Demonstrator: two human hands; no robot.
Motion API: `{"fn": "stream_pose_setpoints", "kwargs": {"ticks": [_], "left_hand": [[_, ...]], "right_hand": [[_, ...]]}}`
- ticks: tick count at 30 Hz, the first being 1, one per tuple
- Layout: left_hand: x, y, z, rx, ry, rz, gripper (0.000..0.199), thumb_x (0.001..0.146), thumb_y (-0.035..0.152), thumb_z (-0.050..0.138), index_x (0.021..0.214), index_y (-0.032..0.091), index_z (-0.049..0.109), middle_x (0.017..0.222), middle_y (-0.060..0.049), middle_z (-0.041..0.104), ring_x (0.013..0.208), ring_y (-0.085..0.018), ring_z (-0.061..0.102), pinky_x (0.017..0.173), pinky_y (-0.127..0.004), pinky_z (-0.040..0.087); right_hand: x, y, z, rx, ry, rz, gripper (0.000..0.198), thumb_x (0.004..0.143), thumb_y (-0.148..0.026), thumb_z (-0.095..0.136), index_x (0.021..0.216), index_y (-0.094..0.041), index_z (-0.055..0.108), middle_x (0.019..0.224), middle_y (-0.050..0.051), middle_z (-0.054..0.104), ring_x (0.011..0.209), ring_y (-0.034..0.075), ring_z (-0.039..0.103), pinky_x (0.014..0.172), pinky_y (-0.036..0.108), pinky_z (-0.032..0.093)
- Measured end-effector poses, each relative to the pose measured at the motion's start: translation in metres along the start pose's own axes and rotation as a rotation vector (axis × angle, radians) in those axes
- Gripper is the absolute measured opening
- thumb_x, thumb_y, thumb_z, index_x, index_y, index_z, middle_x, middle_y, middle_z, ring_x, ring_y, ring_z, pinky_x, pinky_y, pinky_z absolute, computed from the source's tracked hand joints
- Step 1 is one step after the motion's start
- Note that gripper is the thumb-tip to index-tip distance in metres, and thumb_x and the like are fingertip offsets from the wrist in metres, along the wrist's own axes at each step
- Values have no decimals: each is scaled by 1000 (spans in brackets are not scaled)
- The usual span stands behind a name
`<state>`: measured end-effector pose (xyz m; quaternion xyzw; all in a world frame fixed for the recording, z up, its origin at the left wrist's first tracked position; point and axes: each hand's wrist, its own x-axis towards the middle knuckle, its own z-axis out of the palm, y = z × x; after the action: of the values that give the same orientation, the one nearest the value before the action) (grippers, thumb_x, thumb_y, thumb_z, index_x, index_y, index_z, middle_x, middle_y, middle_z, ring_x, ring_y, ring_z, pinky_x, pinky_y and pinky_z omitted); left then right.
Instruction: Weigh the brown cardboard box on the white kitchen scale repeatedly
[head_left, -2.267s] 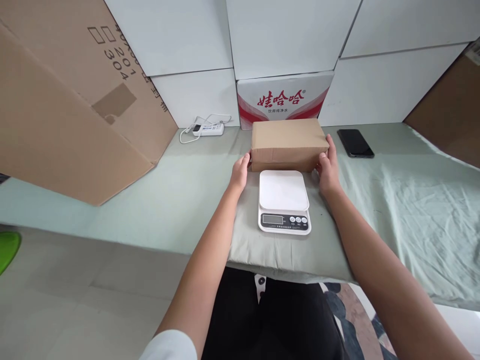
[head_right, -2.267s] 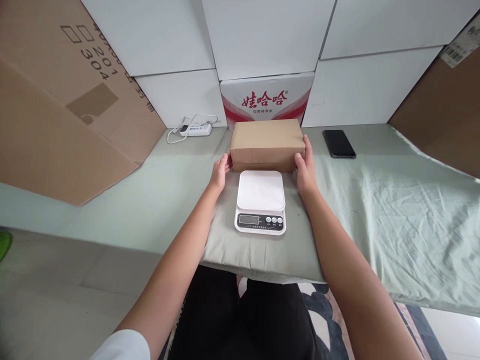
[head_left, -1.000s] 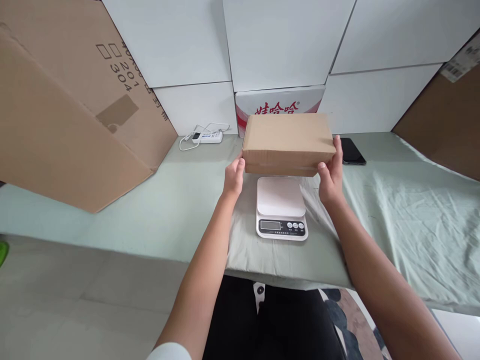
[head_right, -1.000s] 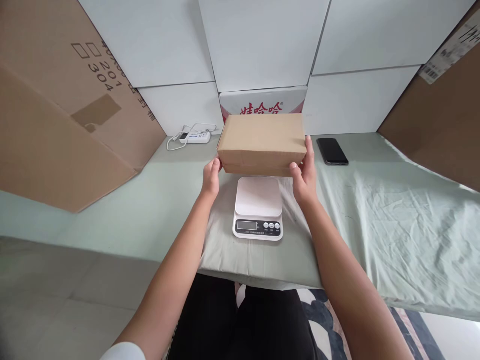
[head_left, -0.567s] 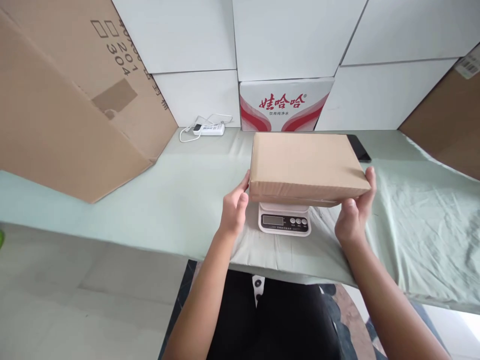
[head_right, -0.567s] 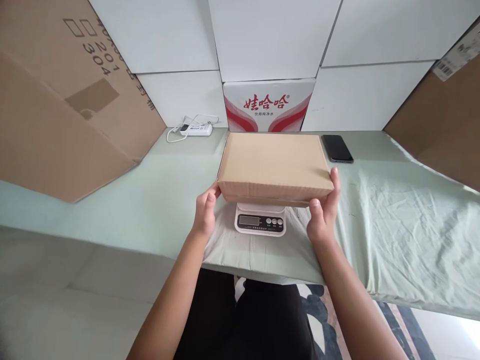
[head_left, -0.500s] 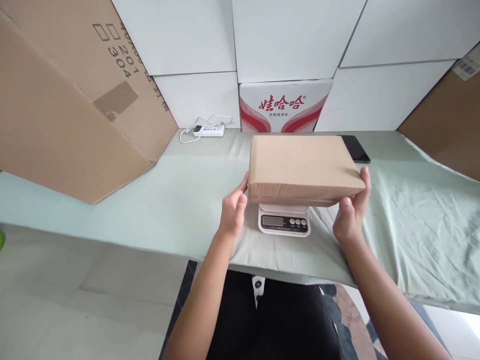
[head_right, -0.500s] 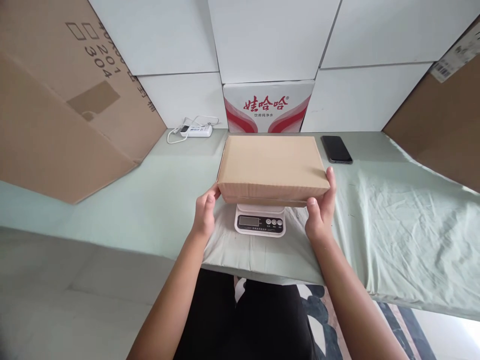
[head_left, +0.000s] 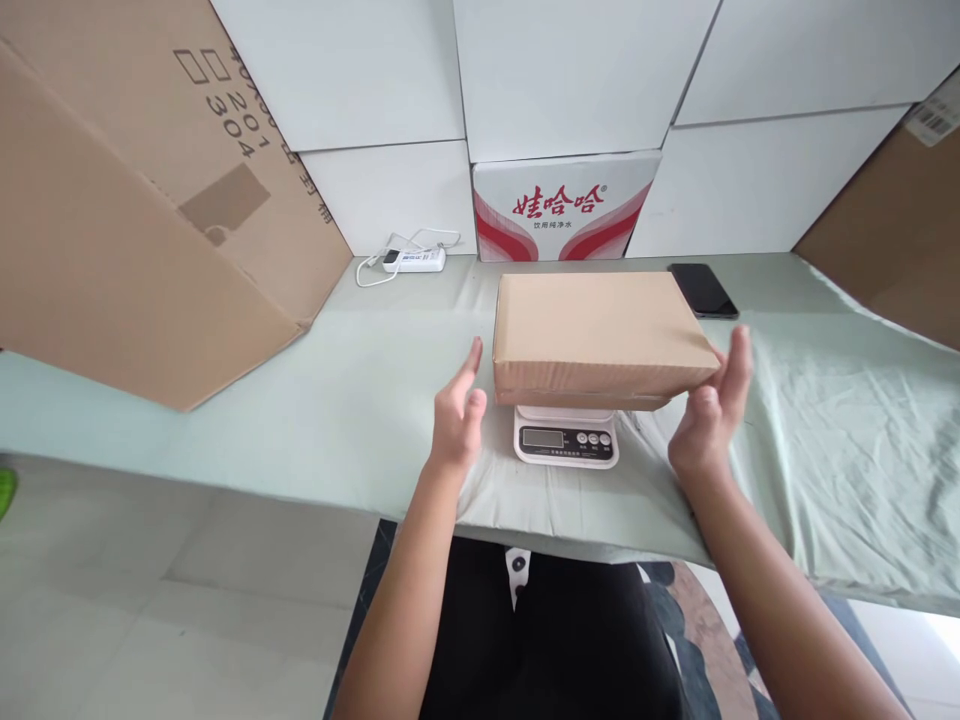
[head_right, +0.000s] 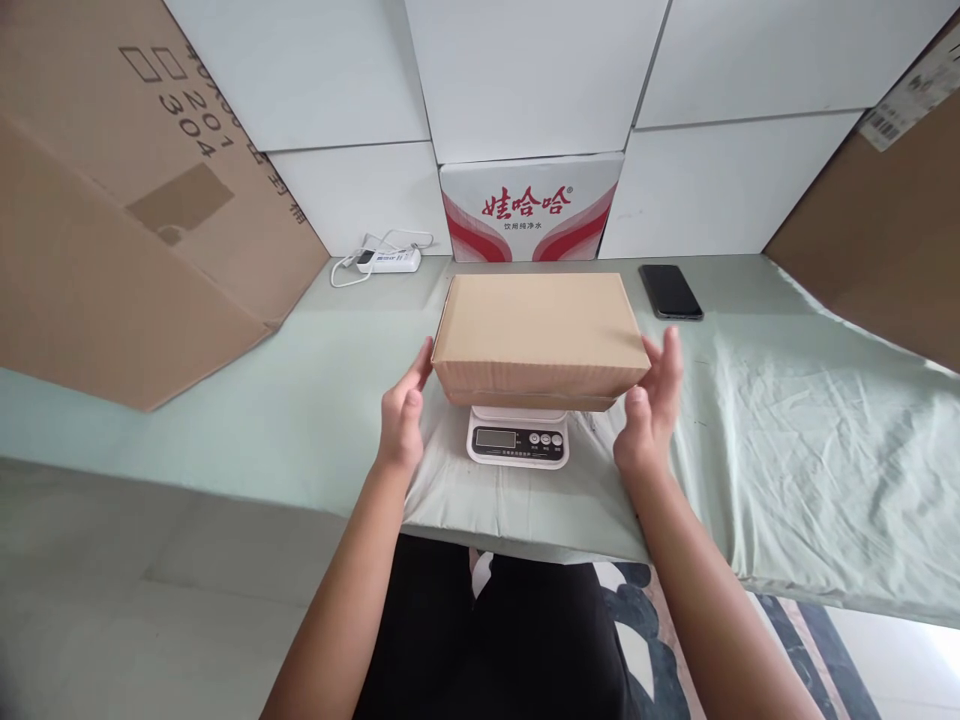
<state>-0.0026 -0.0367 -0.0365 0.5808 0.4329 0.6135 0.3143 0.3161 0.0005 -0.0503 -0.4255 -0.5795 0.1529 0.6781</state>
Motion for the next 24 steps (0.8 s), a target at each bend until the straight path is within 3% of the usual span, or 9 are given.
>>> {"fn": "stream_pose_setpoints", "kwargs": {"ticks": [4,8,24], "left_hand": [[1,1,-5,-31,174,40,80,107,80,48,165,28,63,178,-9,57,172,-34,47,143,-49,43],[2,0,-5,-57,214,-11,82,105,85,46,162,30,68,176,-9,60,171,-36,48,140,-52,47],[3,-3,-2,-97,214,-40,83,105,86,44,157,29,72,173,-13,63,168,-37,53,139,-57,47]], "right_hand": [[10,1,-6,81,167,20,82,95,-69,57,171,-39,48,154,12,70,138,35,71,114,60,52],[14,1,-8,101,195,64,77,93,-68,58,165,-40,56,147,11,74,130,33,74,103,52,53],[4,2,-3,53,81,81,64,99,-67,55,156,-41,66,138,6,74,121,30,71,104,52,51]]}}
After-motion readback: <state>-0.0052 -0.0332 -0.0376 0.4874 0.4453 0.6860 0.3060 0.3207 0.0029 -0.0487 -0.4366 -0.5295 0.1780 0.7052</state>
